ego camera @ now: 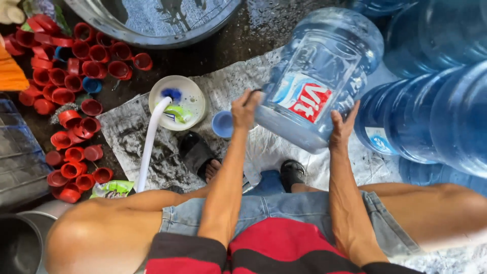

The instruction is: Scrubbing the exterior of a large plastic water jug with a brush and rinsing it with water.

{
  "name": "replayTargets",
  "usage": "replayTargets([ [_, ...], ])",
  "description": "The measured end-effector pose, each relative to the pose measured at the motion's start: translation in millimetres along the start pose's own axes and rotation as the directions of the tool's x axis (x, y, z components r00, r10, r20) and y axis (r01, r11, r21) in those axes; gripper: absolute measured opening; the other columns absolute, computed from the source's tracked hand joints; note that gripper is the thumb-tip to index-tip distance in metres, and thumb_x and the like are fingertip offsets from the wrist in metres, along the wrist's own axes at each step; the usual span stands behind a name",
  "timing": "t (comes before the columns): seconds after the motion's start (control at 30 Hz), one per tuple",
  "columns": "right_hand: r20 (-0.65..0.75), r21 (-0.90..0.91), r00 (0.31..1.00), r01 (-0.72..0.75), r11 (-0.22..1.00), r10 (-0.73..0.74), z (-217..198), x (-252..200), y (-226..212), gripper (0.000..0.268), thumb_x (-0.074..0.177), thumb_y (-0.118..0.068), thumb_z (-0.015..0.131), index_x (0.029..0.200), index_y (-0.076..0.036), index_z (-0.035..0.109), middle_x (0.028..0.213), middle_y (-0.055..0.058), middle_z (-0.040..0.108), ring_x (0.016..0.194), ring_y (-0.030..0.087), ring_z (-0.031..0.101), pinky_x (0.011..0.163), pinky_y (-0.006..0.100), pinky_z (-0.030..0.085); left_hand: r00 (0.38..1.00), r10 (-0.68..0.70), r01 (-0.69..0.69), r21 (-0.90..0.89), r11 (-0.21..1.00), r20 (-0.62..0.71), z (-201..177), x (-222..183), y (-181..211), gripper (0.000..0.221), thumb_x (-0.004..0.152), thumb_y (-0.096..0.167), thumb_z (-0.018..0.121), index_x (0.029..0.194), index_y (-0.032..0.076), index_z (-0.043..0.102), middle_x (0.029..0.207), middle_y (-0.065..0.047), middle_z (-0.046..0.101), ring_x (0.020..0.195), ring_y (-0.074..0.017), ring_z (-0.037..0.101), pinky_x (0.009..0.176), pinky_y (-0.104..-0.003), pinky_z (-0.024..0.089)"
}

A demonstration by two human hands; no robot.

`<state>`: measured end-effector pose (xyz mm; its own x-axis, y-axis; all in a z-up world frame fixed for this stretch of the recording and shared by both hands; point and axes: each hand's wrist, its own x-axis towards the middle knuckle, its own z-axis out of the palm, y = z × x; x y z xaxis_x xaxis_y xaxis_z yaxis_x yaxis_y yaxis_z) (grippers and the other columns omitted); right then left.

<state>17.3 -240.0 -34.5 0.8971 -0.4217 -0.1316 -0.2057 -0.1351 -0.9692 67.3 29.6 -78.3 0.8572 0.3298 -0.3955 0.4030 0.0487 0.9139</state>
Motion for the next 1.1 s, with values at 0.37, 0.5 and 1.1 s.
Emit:
replayTargets([
  [0.37,-0.051,-0.07,0.998,0.023,0.997,-0.027,11,10,26,0.094,0.086,-0.046,0.079,0.153,-0.025,0.016,0.148,0.029,0.018,0.127,0.048,0.036,0.104,0.056,0.035,0.622,0.781,-0.72,0.432,0.542,0.056,-1,-83,45,0.087,0.056,0.072,0.067,0.128,0.026,0.056,0.127,-0.014,0.046,0.111,-0.0337,0.048,0.101,-0.052,0.032],
  [0.5,-0.104,-0.058,0.994,-0.019,0.998,0.013,13,11,24,0.09,0.09,-0.049,0.08,0.152,-0.029,0.018,0.15,0.027,0.016,0.131,0.048,0.034,0.108,0.054,0.034,0.947,0.295,-0.222,0.409,0.885,-0.125,-44,-23,9,0.082,0.054,0.067,0.079,0.118,0.018,0.066,0.113,-0.019,0.052,0.11,-0.0392,0.055,0.103,-0.043,0.039],
  [1.1,-0.072,-0.319,0.979,0.157,0.935,-0.19,73,-35,-55,0.091,0.093,-0.036,0.074,0.151,-0.004,0.011,0.151,0.032,0.004,0.141,0.046,0.002,0.117,0.054,0.002,0.927,-0.372,0.36,-0.163,0.919,-0.053,-105,-62,68,0.091,0.083,0.068,0.054,0.144,0.003,0.033,0.141,-0.03,0.034,0.13,-0.0453,0.035,0.105,-0.055,0.033],
])
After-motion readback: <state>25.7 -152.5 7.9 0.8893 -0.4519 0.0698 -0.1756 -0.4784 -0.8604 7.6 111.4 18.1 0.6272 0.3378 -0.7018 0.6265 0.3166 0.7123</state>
